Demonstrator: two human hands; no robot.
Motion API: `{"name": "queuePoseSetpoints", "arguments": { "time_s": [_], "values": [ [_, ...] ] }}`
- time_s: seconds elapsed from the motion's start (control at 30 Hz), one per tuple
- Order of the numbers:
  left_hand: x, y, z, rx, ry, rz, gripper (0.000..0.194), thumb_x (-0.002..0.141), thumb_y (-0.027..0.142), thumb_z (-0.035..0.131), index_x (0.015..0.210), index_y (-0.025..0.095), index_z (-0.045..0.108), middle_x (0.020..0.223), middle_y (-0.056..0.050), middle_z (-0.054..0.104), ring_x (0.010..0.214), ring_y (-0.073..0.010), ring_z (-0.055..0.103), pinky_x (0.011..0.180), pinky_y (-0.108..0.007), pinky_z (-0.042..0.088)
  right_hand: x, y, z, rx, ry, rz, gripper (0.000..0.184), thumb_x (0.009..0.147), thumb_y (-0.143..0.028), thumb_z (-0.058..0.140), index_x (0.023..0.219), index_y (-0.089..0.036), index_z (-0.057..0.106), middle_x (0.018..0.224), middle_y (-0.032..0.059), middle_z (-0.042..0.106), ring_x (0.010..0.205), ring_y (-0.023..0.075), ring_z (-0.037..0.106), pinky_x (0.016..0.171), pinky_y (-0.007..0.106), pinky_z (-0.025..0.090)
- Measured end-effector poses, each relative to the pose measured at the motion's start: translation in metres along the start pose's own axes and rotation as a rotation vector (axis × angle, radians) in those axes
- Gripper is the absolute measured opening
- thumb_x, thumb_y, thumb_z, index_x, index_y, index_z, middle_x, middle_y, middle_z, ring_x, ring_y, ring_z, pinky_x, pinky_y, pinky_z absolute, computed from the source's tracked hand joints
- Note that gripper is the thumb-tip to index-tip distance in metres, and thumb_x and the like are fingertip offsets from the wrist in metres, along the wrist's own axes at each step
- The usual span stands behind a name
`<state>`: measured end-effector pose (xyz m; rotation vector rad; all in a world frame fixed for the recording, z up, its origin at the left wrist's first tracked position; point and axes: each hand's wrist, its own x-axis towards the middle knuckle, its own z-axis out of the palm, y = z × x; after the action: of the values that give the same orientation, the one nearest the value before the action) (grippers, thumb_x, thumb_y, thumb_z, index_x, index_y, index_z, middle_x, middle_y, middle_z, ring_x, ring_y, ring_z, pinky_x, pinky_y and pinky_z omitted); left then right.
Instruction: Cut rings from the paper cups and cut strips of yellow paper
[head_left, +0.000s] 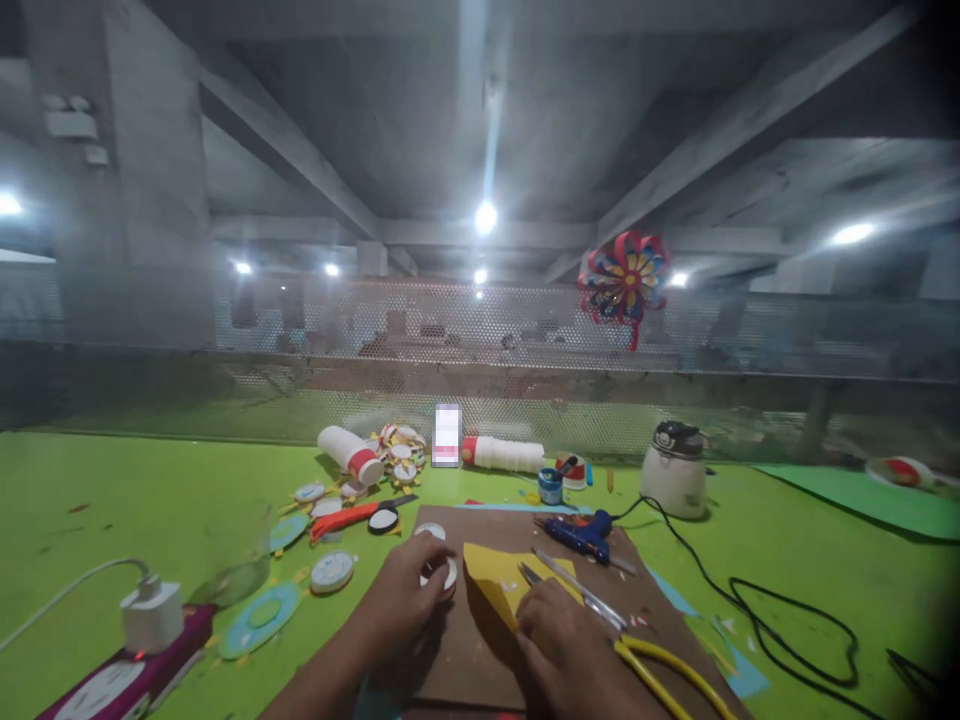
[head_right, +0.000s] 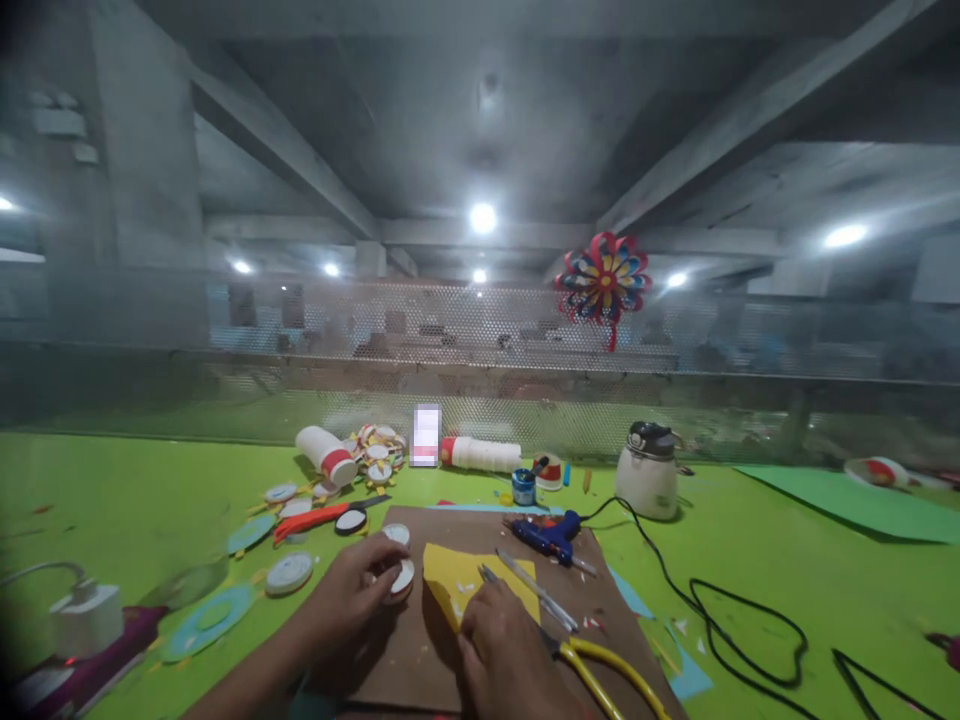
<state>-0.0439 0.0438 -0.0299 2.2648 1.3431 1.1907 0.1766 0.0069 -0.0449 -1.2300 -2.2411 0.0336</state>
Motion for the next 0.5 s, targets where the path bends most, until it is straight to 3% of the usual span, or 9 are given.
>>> {"name": "queuePoseSetpoints", "arguments": {
  "time_s": [0.07, 0.2, 0.33, 0.43, 0.5],
  "values": [
    [-0.004, 0.005, 0.0, -0.043, -0.056, 0.016, 0.022, 0.081, 0.022, 0.051, 0.097, 0.02, 0.067, 0.089, -0.006, 0.065, 0.08, -0.0188, 0.061, 0.072, -0.03, 0.049, 0.001, -0.002, -0.002, 0.014, -0.006, -0.027, 0.015, 0.081, -0.006, 0.054, 0.072, -0.017, 0.061, 0.081, 0.0061, 0.066, 0.077, 0.0184, 0.062, 0.07, 0.028, 0.048],
    [-0.011, 0.014, 0.003, -0.232, -0.249, 0.099, 0.041, 0.078, 0.019, 0.055, 0.119, 0.025, 0.057, 0.122, -0.008, 0.054, 0.108, -0.0196, 0.054, 0.086, -0.029, 0.048, 0.001, -0.006, -0.004, 0.024, -0.002, -0.005, 0.013, 0.081, -0.008, 0.056, 0.073, -0.017, 0.061, 0.081, 0.0064, 0.064, 0.078, 0.0189, 0.061, 0.069, 0.028, 0.047],
    [-0.011, 0.015, 0.006, -0.123, -0.286, 0.137, 0.031, 0.069, 0.009, 0.058, 0.097, 0.022, 0.063, 0.122, -0.008, 0.055, 0.112, -0.0224, 0.052, 0.097, -0.036, 0.04, -0.001, -0.004, 0.001, 0.02, -0.003, 0.06, 0.013, 0.076, -0.004, 0.059, 0.071, -0.016, 0.062, 0.084, 0.0078, 0.063, 0.082, 0.0211, 0.061, 0.073, 0.031, 0.047],
    [-0.008, 0.013, 0.008, -0.082, -0.256, 0.134, 0.014, 0.071, 0.006, 0.054, 0.075, 0.019, 0.059, 0.114, -0.008, 0.058, 0.104, -0.0207, 0.055, 0.092, -0.034, 0.042, -0.002, 0.0, 0.006, 0.024, -0.011, 0.055, 0.01, 0.076, -0.007, 0.061, 0.077, -0.016, 0.064, 0.089, 0.0069, 0.063, 0.086, 0.0202, 0.06, 0.075, 0.029, 0.046],
    [-0.008, 0.012, 0.009, -0.094, -0.229, 0.164, 0.014, 0.073, 0.006, 0.051, 0.071, 0.019, 0.055, 0.112, -0.007, 0.059, 0.1, -0.0192, 0.055, 0.088, -0.032, 0.043, -0.001, 0.003, 0.01, 0.017, -0.017, 0.034, 0.014, 0.074, -0.007, 0.062, 0.084, -0.017, 0.065, 0.092, 0.007, 0.062, 0.089, 0.0202, 0.058, 0.076, 0.029, 0.045]
  ]
}}
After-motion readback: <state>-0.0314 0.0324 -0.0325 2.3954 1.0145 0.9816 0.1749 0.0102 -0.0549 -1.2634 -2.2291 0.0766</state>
